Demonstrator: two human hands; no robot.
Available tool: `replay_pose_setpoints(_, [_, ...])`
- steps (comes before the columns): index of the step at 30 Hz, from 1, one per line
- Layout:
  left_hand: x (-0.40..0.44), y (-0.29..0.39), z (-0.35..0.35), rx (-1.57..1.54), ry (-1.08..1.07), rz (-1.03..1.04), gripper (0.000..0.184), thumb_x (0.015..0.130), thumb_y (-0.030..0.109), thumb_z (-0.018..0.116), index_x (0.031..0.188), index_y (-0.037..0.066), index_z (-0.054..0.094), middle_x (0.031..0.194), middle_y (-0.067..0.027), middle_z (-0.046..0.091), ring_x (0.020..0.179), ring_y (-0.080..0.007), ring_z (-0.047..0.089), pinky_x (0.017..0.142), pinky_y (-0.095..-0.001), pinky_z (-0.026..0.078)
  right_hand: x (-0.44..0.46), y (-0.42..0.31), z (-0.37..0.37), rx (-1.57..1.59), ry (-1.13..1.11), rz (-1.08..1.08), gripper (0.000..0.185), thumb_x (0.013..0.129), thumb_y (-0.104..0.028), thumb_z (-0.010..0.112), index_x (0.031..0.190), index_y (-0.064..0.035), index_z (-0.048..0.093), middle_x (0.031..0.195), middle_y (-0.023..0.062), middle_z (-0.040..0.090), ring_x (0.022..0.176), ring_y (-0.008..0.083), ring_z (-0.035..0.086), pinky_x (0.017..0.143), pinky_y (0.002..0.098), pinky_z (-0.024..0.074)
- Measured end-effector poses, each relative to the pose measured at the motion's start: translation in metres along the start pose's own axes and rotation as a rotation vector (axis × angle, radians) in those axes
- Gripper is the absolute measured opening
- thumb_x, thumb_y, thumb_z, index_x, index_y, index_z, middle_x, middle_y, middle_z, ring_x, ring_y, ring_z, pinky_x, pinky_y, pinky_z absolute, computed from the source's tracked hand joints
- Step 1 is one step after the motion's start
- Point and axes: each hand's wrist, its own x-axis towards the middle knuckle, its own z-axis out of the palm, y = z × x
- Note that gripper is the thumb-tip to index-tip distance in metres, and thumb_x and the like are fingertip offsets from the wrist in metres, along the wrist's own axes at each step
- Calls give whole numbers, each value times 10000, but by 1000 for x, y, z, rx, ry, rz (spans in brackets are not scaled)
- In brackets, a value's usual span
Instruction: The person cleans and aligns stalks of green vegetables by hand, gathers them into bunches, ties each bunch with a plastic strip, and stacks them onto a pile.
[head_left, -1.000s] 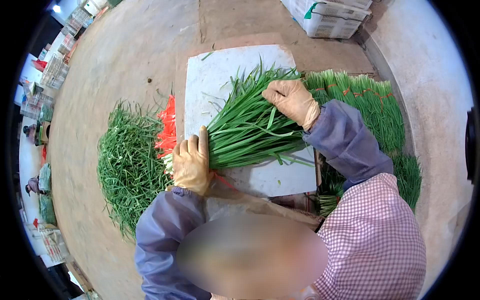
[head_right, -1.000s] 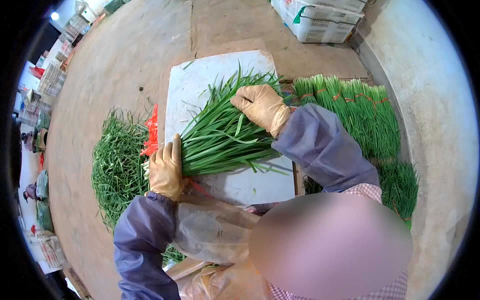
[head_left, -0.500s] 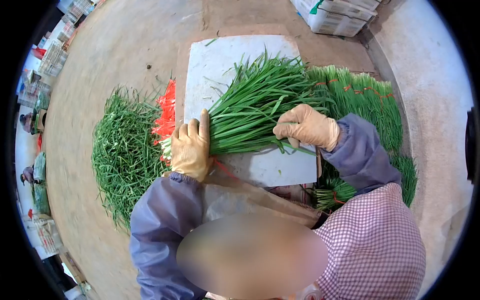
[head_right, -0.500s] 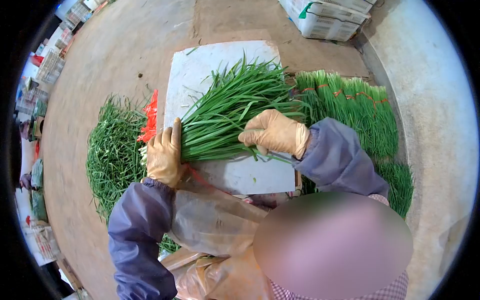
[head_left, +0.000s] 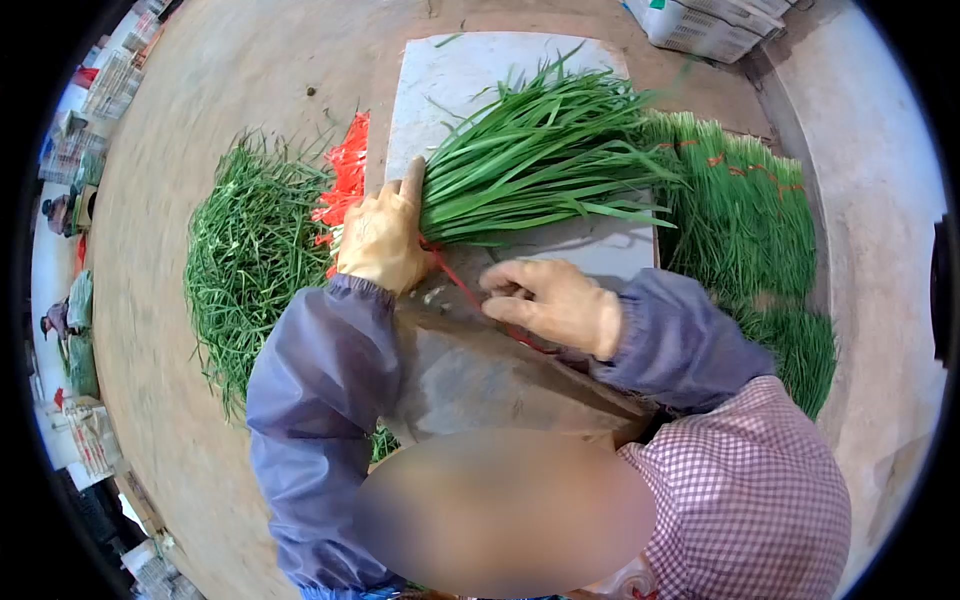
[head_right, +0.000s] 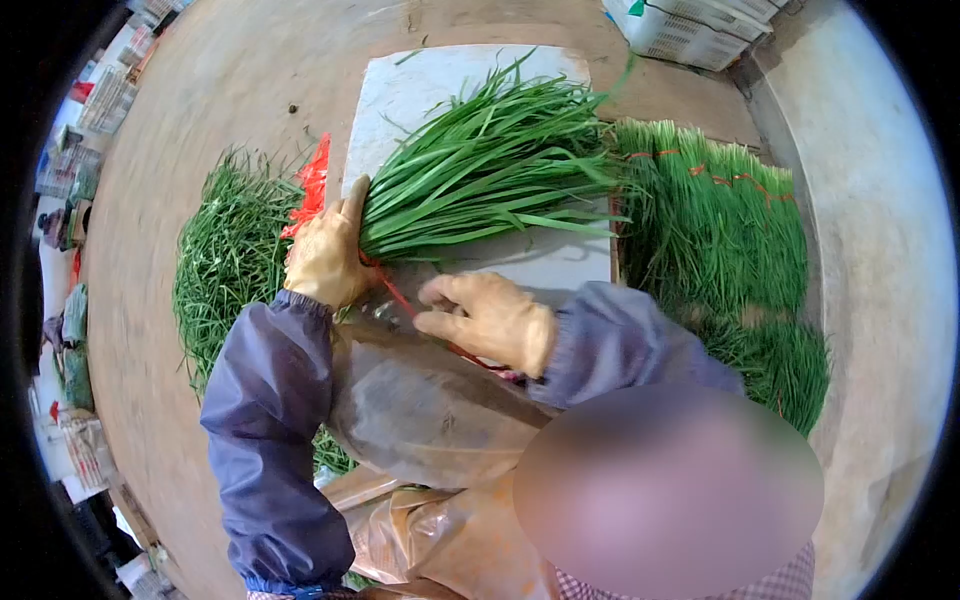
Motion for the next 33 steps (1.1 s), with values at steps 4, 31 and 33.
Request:
replay_pose_setpoints(4, [-1,1,-3,-16,-13,-17,1054,585,225,856,1473,72,308,1161,-218,586,1092,-376,574,944,-463,456,30,3,43,299,-3,37,213,941,-217,615,942,-5,636,771,59,604,748,161,581,690,310,473])
replay_pose_setpoints(31, [-6,2,21,146,129,-25,966,585,188,852,1399,-10,370,1124,-191,582,1046,-358,572,886,-449,470,21,6,81,779,302,-209,293,970,-225,560,754,-28,540,648,70,509,634,178,495,608,314,413])
replay_pose_setpoints(33, [-4,-11,32,124,152,26,1030,564,230,875,1420,-13,357,1120,-227,585,961,-379,598,844,-446,489,27,4,87,457,401,-286,233,936,-190,592,777,-23,556,684,101,532,676,218,528,639,341,430])
